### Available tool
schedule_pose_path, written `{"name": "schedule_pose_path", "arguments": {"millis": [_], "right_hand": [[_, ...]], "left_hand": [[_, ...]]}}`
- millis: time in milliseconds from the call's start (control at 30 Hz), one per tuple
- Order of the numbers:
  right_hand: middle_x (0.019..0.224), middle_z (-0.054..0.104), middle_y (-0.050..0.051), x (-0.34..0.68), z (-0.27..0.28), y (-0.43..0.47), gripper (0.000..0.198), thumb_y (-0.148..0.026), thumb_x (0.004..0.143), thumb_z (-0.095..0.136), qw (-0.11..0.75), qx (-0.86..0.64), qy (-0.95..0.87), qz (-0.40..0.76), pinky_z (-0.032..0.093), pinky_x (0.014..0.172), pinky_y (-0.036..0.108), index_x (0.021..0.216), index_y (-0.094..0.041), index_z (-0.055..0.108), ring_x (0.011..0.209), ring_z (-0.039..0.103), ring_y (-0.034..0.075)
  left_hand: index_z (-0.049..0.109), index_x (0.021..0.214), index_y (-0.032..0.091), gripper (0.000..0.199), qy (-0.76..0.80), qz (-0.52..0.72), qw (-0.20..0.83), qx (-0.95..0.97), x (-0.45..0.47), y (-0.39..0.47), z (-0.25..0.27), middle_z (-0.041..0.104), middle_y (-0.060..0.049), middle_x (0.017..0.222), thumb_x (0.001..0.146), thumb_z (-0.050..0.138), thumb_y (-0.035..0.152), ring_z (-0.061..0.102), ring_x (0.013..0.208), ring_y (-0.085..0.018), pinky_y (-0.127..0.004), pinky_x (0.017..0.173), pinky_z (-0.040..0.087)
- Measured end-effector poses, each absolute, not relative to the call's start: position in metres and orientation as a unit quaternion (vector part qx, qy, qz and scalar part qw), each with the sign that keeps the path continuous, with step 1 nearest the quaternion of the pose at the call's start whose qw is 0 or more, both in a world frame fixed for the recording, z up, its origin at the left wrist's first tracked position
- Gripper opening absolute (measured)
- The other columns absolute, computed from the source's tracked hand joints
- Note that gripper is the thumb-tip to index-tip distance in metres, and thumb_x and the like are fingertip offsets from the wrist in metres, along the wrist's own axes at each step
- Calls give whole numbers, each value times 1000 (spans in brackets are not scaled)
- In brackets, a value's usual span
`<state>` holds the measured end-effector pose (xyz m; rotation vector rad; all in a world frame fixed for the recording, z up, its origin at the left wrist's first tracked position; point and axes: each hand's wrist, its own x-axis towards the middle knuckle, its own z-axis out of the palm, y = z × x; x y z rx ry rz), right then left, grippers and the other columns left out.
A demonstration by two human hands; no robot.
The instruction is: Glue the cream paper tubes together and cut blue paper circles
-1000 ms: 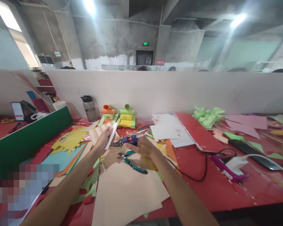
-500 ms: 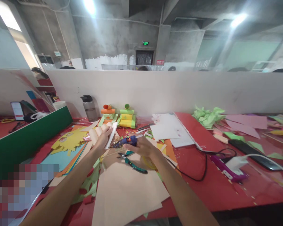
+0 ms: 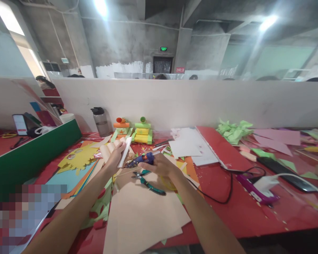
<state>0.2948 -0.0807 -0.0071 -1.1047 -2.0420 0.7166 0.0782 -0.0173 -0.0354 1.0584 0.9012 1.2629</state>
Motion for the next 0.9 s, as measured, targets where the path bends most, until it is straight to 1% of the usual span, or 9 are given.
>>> {"name": "schedule_pose_path", "arguments": {"millis": [133, 267, 333, 467, 567, 633, 733, 800, 900], "right_hand": [[61, 53, -3, 304, -10, -77, 35, -52, 85, 65, 355, -438, -772, 293, 40, 56, 25, 70, -20, 61, 59, 48, 14], [56, 53, -2, 310, -13, -69, 46, -61, 86, 62, 409, -411, -728, 367, 40, 52, 25, 74, -18, 67, 52, 50, 14], [56, 55, -1, 311, -14, -64, 51, -67, 85, 61, 456, -392, -685, 412, 42, 51, 26, 77, -17, 68, 51, 52, 14], [62, 58, 0, 309, -16, -53, 54, -73, 76, 68, 592, -355, -557, 461, 42, 47, 25, 81, -19, 63, 50, 52, 13], [64, 60, -1, 307, -18, -45, 48, -62, 69, 82, 660, -356, -479, 457, 40, 43, 24, 79, -21, 61, 48, 50, 11], [67, 62, -2, 305, -20, -41, 46, -51, 63, 89, 684, -370, -441, 448, 44, 44, 25, 82, -21, 61, 48, 52, 11], [72, 65, -2, 299, -22, -40, 45, -43, 58, 93, 705, -373, -413, 440, 52, 53, 28, 84, -22, 62, 55, 57, 14], [75, 66, -1, 292, -25, -41, 40, -41, 59, 92, 707, -357, -416, 448, 56, 61, 31, 82, -21, 65, 61, 60, 15], [82, 68, 0, 281, -28, -45, 34, -35, 63, 91, 697, -323, -428, 476, 58, 72, 33, 83, -21, 68, 70, 64, 16]], "left_hand": [[46, 86, 24, 40, 391, 546, 587, 451, 77, -16, -36, 48, 6, 63, 80, 69, 56, 45, 43, -8, -18, 37, 32], [48, 88, 23, 42, 377, 564, 582, 447, 76, -15, -36, 49, 7, 64, 77, 72, 56, 49, 49, -8, -17, 44, 40], [48, 86, 23, 44, 373, 574, 583, 439, 76, -14, -34, 48, 8, 63, 75, 74, 57, 51, 51, -8, -16, 45, 40], [49, 84, 22, 49, 366, 588, 585, 421, 75, -17, -28, 55, 7, 66, 69, 81, 55, 56, 54, -7, -14, 46, 40], [52, 86, 21, 50, 354, 604, 587, 407, 77, -20, -24, 60, 5, 71, 65, 86, 50, 61, 60, -7, -17, 57, 50], [55, 90, 20, 50, 344, 619, 585, 395, 79, -22, -22, 62, 5, 76, 63, 89, 45, 64, 66, -8, -21, 67, 56], [57, 91, 20, 47, 328, 640, 579, 385, 83, -25, -19, 65, 4, 81, 62, 90, 37, 67, 76, -10, -25, 78, 58], [59, 91, 20, 45, 316, 645, 577, 388, 85, -26, -17, 68, 3, 84, 63, 90, 34, 69, 81, -11, -26, 81, 59], [62, 95, 20, 45, 303, 648, 575, 396, 87, -27, -17, 71, 1, 92, 63, 90, 34, 70, 89, -13, -27, 83, 58]]}}
